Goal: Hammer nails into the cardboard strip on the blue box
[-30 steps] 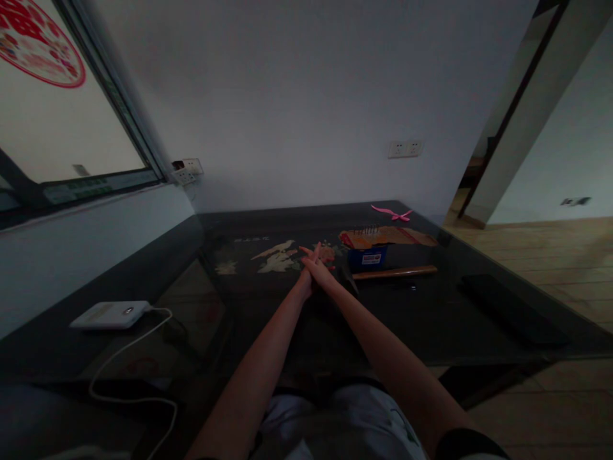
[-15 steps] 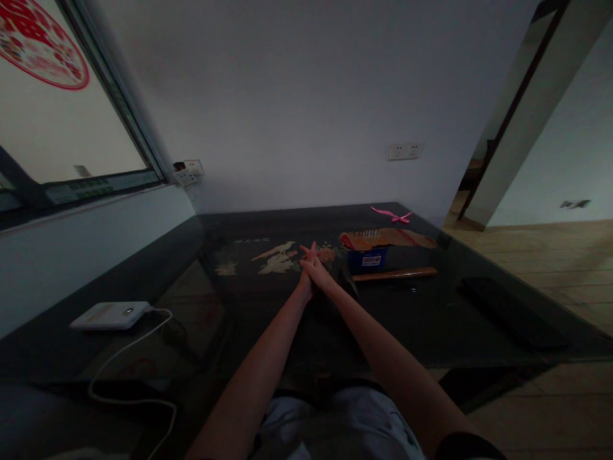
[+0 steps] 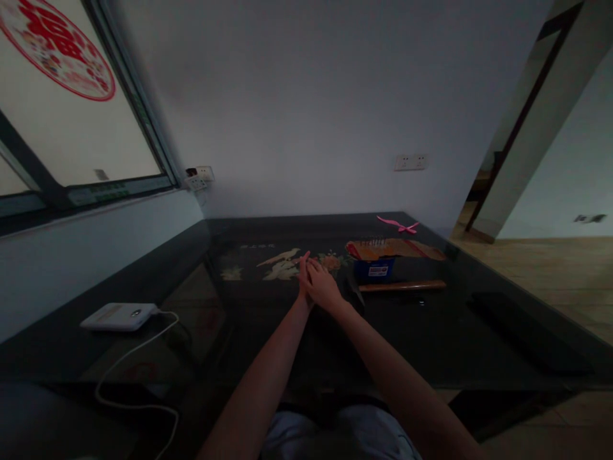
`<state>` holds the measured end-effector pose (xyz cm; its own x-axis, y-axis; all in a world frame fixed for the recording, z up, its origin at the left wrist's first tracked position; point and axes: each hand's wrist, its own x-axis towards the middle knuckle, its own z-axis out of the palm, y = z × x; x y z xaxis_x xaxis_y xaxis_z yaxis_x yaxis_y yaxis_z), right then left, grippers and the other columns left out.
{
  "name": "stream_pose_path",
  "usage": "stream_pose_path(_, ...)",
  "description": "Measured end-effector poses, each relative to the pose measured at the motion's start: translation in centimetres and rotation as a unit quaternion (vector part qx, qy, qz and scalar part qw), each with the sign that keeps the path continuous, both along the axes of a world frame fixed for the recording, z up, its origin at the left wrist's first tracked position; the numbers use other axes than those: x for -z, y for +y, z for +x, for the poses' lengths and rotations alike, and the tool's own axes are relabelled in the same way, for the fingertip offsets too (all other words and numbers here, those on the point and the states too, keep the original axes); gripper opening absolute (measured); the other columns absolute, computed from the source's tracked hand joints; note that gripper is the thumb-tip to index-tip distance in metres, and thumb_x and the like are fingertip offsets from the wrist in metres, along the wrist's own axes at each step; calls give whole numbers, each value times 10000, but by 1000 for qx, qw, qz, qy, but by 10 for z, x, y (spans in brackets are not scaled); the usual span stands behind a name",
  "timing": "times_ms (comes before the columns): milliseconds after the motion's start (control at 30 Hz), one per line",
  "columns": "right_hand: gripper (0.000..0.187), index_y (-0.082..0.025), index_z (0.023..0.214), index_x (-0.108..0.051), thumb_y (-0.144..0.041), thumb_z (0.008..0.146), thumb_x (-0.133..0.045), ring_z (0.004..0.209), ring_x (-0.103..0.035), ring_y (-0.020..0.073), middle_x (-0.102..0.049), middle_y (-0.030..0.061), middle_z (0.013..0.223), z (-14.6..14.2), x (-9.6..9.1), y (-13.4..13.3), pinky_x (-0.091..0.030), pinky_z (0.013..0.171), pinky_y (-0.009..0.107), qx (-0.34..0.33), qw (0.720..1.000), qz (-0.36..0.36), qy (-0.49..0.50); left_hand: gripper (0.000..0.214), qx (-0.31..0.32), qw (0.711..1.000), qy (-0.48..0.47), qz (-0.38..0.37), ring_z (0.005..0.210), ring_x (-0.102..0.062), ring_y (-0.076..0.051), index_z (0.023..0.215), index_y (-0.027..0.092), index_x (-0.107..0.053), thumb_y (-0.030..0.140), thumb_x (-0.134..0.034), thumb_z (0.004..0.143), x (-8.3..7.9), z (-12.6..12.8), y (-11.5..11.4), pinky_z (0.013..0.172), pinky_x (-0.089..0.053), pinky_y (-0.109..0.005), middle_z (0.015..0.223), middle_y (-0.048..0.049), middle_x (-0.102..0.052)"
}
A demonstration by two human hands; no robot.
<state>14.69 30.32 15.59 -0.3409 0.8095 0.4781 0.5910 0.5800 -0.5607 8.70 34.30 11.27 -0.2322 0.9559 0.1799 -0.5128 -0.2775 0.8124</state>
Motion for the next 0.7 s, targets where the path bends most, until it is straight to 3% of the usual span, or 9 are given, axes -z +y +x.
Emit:
stream_pose_path(100,426,-172,1205,-561,-380,834,-530,1161,-464,292,-501,155,1299,11,-12,-12,-355,956,427,-9,996,19,-83,406,10,997,-80,4,876,-593,-194,1119,203,-544,456,-293,923,2,-7,0,764,-468,-300,973,-77,-599)
stream_pose_path(267,284,-213,1055,-644,-339,844,-502,1057,-553,219,-615,92,1124,67,-20,-13,-411,912,349,-30,998,22,-51,387,-9,998,-39,-43,709,-572,-134,941,155,-602,480,-401,877,-5,-4,-2,629,-441,-230,826,-52,-597)
stream_pose_path(400,231,-200,853,-678,-336,816,-495,887,-613,227,-675,88,894,141,-13,3,-451,823,349,103,995,4,-17,413,-12,999,21,-47,634,-553,-124,829,144,-632,529,-485,808,-6,2,-3,567,-410,-219,769,-51,-606)
stream_pose_path(533,225,-185,766,-680,-359,767,-537,831,-629,254,-691,114,853,207,2,22,-449,821,386,239,969,-33,58,390,-9,998,51,-32,598,-543,-122,791,146,-640,516,-520,788,-3,4,-3,542,-394,-226,739,-51,-614)
stream_pose_path(700,292,-146,866,-689,-377,801,-522,898,-637,272,-695,159,889,231,14,45,-474,806,385,279,943,-46,174,373,-3,997,76,-22,593,-539,-114,807,145,-637,499,-520,793,1,4,-2,533,-391,-219,755,-46,-613)
